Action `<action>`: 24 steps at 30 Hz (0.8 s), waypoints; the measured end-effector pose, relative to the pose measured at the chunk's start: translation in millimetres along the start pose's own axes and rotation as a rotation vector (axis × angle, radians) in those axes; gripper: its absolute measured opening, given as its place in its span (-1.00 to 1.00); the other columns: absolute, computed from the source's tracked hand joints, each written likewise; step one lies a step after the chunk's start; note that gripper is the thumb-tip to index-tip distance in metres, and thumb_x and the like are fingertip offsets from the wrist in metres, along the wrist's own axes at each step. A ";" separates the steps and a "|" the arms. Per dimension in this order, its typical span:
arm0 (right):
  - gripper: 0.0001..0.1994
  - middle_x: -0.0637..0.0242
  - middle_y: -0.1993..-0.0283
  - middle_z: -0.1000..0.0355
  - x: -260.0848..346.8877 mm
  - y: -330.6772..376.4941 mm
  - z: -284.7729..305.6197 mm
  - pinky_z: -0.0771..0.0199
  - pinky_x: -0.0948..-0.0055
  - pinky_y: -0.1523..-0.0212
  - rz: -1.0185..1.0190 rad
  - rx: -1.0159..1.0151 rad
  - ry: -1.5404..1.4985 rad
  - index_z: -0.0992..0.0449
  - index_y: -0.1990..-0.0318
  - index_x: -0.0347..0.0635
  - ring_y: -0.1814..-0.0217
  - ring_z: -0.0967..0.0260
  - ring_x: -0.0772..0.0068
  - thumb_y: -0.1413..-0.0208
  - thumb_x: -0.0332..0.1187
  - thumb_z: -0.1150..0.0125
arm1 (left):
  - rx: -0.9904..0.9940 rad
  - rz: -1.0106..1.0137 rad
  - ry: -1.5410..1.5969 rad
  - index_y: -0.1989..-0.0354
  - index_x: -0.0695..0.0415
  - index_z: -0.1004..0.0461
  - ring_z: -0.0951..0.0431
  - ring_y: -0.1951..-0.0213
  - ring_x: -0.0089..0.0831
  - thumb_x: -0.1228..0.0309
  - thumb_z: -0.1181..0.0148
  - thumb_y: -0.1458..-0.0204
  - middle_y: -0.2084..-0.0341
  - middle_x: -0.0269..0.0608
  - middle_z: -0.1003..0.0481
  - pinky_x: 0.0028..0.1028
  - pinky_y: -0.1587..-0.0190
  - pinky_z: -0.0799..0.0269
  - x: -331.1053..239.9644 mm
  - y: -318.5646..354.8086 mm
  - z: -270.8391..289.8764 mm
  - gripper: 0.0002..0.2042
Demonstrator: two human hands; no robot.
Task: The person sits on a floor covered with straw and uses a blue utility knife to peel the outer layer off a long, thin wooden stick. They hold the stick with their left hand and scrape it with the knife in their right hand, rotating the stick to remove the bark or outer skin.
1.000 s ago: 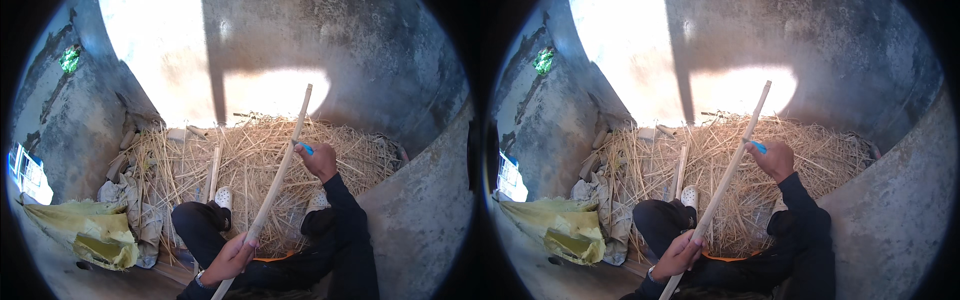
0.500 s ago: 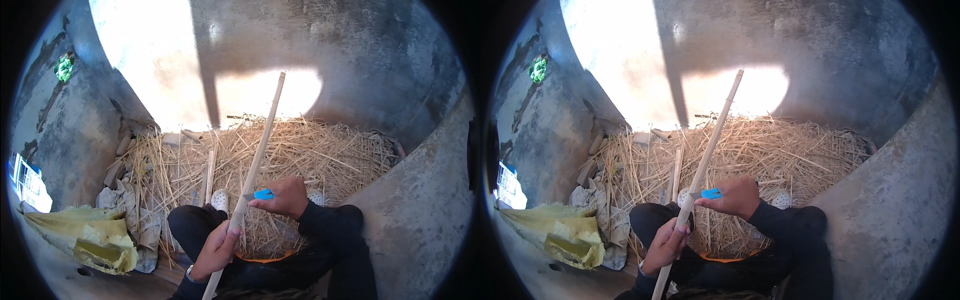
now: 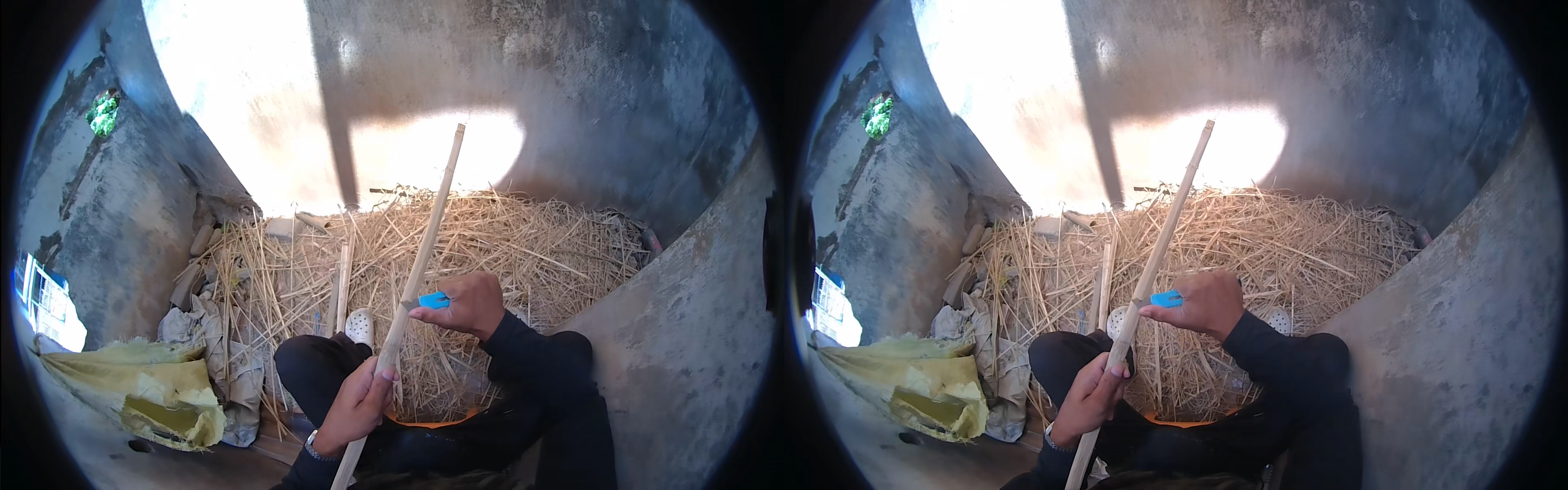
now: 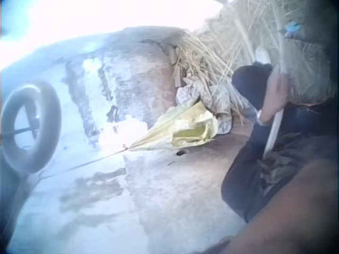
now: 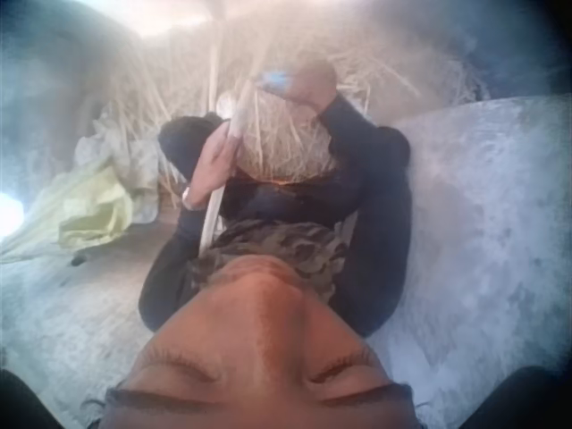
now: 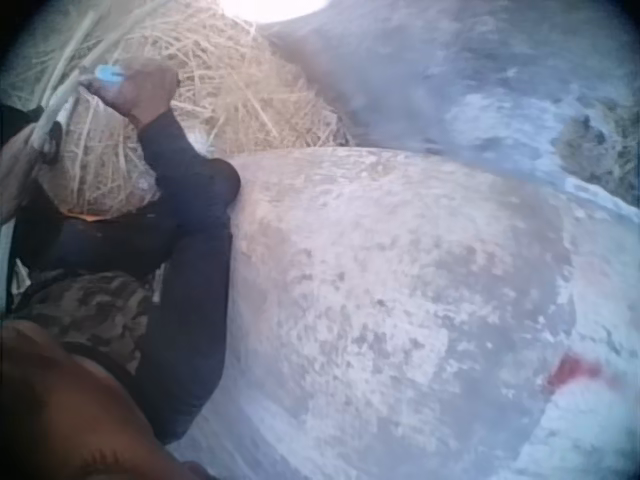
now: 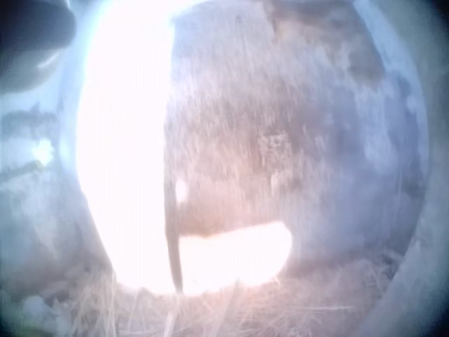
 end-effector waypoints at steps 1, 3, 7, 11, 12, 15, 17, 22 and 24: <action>-0.33 0.34 0.81 -0.22 1.3 1.1 -1.9 -0.24 0.28 0.70 -0.011 -0.010 -0.026 -0.33 0.78 -0.02 0.76 -0.29 0.25 0.19 0.44 -0.20 | -0.008 -0.003 -0.021 0.25 0.12 -0.30 -0.16 0.74 -0.74 0.17 0.13 -0.32 0.70 -0.49 -0.22 -0.69 0.68 -0.08 -0.6 1.5 1.1 -0.74; -0.32 0.35 0.81 -0.21 -7.4 -4.9 -2.6 -0.21 0.28 0.71 0.047 -0.061 0.033 -0.31 0.79 -0.02 0.77 -0.28 0.27 0.21 0.45 -0.21 | -0.014 -0.028 -0.052 0.25 0.11 -0.30 -0.16 0.75 -0.74 0.17 0.13 -0.32 0.70 -0.49 -0.22 -0.68 0.69 -0.08 -1.4 0.3 1.5 -0.74; -0.31 0.36 0.83 -0.18 -4.8 -6.5 1.7 -0.17 0.32 0.73 0.094 -0.077 0.078 -0.28 0.80 -0.02 0.80 -0.24 0.31 0.26 0.46 -0.23 | -0.009 -0.081 -0.079 0.24 0.10 -0.30 -0.16 0.75 -0.74 0.17 0.15 -0.33 0.70 -0.50 -0.22 -0.68 0.69 -0.07 -2.0 -2.9 0.3 -0.74; -0.30 0.37 0.84 -0.16 -5.4 -11.0 3.8 -0.15 0.35 0.74 0.147 -0.143 0.057 -0.26 0.81 -0.01 0.82 -0.21 0.33 0.26 0.48 -0.20 | 0.006 -0.083 -0.095 0.24 0.09 -0.30 -0.15 0.75 -0.74 0.16 0.16 -0.33 0.70 -0.50 -0.22 -0.68 0.69 -0.07 -0.4 -2.3 0.9 -0.74; -0.29 0.38 0.85 -0.16 -6.9 -10.7 2.3 -0.15 0.36 0.74 0.159 -0.144 0.066 -0.26 0.81 -0.01 0.83 -0.21 0.35 0.24 0.49 -0.18 | 0.012 -0.072 -0.082 0.24 0.09 -0.30 -0.15 0.75 -0.74 0.16 0.16 -0.33 0.69 -0.50 -0.22 -0.68 0.68 -0.07 -0.6 -2.3 0.8 -0.74; -0.27 0.39 0.85 -0.17 -19.1 -12.2 -3.2 -0.16 0.35 0.73 0.057 -0.121 0.141 -0.31 0.81 -0.03 0.83 -0.21 0.37 0.16 0.51 -0.08 | 0.031 -0.054 -0.073 0.23 0.09 -0.30 -0.16 0.74 -0.73 0.16 0.16 -0.33 0.67 -0.50 -0.23 -0.68 0.68 -0.08 0.4 0.0 1.2 -0.74; -0.25 0.40 0.85 -0.18 -70.5 -23.5 -4.2 -0.16 0.34 0.74 -0.215 -0.111 0.134 -0.37 0.79 -0.05 0.84 -0.19 0.37 0.08 0.51 0.02 | 0.050 -0.050 -0.106 0.23 0.09 -0.30 -0.17 0.73 -0.73 0.16 0.15 -0.33 0.66 -0.49 -0.24 -0.68 0.67 -0.09 13.8 12.4 -0.2 -0.74; -0.24 0.34 0.85 -0.20 -88.7 -13.5 11.8 -0.17 0.30 0.73 -0.259 -0.031 0.076 -0.45 0.75 -0.08 0.84 -0.20 0.30 0.01 0.48 0.07 | 0.120 0.061 0.040 0.24 0.14 -0.33 -0.19 0.61 -0.72 0.21 0.15 -0.33 0.64 -0.49 -0.23 -0.64 0.54 -0.16 18.4 24.8 -14.4 -0.74; -0.28 0.32 0.83 -0.23 -41.1 -5.9 0.6 -0.21 0.29 0.70 -0.114 -0.024 -0.027 -0.44 0.74 -0.08 0.81 -0.25 0.26 0.06 0.46 -0.03 | 0.071 0.046 0.048 0.22 0.14 -0.34 -0.20 0.62 -0.73 0.20 0.14 -0.33 0.64 -0.48 -0.25 -0.65 0.55 -0.15 7.7 16.3 -4.4 -0.74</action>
Point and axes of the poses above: each hand's wrist, its own y-axis away from the middle knuckle, its own z-axis out of the back of the hand, x = y × z, the point moved 3 cm from there along -y, towards the middle knuckle
